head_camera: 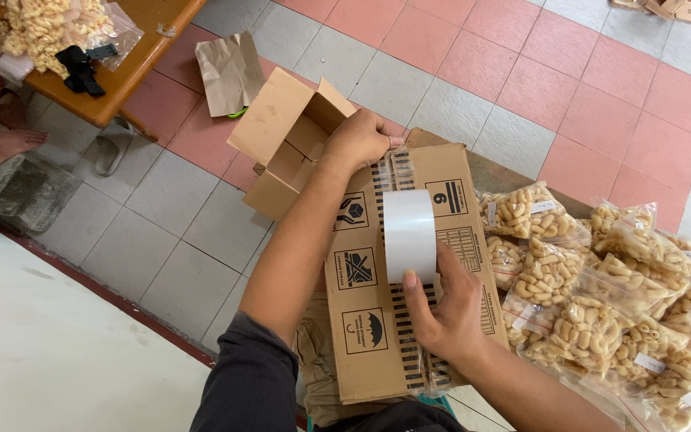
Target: Packing bags of snacks into a cardboard box and sealing it with adhesive tape and scissors.
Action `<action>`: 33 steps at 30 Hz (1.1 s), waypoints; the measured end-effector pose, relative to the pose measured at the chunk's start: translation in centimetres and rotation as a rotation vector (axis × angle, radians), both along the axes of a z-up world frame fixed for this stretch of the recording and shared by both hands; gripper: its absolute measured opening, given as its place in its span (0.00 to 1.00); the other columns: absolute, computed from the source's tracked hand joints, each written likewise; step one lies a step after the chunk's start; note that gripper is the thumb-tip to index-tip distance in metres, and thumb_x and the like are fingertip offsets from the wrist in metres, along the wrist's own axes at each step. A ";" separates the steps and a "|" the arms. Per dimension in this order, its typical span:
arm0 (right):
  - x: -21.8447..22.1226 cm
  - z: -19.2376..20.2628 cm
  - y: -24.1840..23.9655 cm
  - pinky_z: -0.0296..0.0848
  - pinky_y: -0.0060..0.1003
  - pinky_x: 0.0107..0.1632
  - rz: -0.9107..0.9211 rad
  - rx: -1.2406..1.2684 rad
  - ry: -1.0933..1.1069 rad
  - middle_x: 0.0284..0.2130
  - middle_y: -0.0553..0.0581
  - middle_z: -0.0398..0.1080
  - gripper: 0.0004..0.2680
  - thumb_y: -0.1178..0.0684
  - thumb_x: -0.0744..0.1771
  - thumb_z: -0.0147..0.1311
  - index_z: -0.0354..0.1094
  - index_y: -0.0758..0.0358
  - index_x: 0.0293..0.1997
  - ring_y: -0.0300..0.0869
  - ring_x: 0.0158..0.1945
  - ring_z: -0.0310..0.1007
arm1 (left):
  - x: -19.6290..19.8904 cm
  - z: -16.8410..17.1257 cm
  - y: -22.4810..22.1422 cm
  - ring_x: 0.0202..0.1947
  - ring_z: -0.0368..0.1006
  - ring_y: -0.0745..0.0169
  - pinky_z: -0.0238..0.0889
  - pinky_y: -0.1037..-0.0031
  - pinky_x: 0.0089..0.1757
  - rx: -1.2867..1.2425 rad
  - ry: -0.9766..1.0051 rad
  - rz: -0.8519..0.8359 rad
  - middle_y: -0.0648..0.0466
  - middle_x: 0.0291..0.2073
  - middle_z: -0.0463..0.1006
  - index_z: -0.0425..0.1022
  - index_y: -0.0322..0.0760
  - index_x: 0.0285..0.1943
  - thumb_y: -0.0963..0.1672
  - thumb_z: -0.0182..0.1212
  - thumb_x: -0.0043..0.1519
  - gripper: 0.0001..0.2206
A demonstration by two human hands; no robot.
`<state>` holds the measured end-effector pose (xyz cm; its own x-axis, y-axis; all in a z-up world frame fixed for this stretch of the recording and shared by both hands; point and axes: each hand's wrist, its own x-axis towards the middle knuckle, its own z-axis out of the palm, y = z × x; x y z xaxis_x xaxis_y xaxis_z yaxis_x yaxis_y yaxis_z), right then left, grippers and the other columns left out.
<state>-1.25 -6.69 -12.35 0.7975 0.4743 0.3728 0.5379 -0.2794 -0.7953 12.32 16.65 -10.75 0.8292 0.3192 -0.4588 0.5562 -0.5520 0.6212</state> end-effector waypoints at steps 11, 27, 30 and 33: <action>0.9 -2.2 -0.9 0.66 0.44 0.27 0.018 0.010 -0.005 0.25 0.61 0.67 0.15 0.45 0.69 0.46 0.67 0.71 0.46 0.49 0.26 0.69 | 2.0 -6.1 1.9 0.43 0.73 0.54 0.64 0.66 0.43 0.005 0.017 -0.094 0.52 0.35 0.81 0.82 0.46 0.35 0.48 0.63 0.58 0.06; 2.0 -3.0 -0.9 0.67 0.41 0.23 0.065 0.131 -0.041 0.18 0.65 0.67 0.12 0.48 0.68 0.48 0.67 0.69 0.34 0.52 0.22 0.75 | -0.6 -2.5 1.4 0.48 0.80 0.42 0.72 0.61 0.49 0.028 -0.236 -0.077 0.46 0.38 0.86 0.88 0.52 0.31 0.55 0.54 0.64 0.18; 2.4 -3.2 -1.0 0.70 0.43 0.24 0.064 0.156 -0.044 0.19 0.65 0.69 0.13 0.47 0.69 0.47 0.68 0.69 0.35 0.53 0.21 0.75 | -2.7 0.5 0.7 0.51 0.78 0.31 0.70 0.53 0.50 -0.009 -0.299 -0.129 0.38 0.40 0.85 0.88 0.45 0.33 0.60 0.46 0.65 0.28; 2.9 -3.6 -1.2 0.70 0.44 0.24 0.074 0.144 -0.058 0.19 0.67 0.69 0.14 0.46 0.69 0.47 0.68 0.70 0.36 0.54 0.23 0.76 | -4.1 1.6 0.3 0.50 0.77 0.27 0.67 0.45 0.52 0.112 -0.324 -0.243 0.34 0.40 0.83 0.87 0.37 0.39 0.57 0.45 0.68 0.28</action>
<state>1.69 -7.87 -15.91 0.7377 0.4693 0.4853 0.5989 -0.1232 -0.7913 8.21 16.94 -9.19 0.9822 0.1301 -0.1358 0.1878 -0.7172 0.6711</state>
